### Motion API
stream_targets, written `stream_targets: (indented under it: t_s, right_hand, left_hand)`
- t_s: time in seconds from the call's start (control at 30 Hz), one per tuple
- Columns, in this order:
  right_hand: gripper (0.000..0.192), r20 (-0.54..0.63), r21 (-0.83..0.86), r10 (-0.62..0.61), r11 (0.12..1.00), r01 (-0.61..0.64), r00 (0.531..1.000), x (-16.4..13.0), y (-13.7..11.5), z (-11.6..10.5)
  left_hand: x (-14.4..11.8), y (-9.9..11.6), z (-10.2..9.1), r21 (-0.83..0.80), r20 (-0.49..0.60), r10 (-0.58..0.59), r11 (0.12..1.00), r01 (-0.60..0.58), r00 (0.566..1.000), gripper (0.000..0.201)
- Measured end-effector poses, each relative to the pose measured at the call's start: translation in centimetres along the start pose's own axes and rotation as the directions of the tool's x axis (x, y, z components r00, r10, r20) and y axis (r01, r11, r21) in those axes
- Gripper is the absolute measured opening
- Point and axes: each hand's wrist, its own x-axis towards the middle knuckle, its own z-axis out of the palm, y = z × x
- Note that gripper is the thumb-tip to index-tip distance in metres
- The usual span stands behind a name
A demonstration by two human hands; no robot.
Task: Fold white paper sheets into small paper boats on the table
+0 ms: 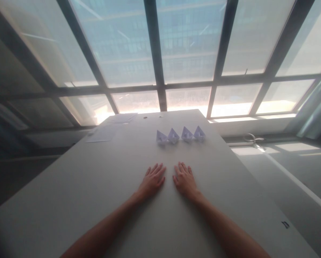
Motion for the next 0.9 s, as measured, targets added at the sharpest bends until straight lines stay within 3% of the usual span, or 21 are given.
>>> stream_targets:
  t_s: [0.9]
  right_hand:
    - [0.053, -0.03, 0.003, -0.01, 1.0, 0.01, 0.999, -0.08, 0.15, 0.03]
  left_hand:
    - [0.01, 0.15, -0.2, 0.06, 0.05, -0.013, 0.998, 0.01, 0.999, 0.052]
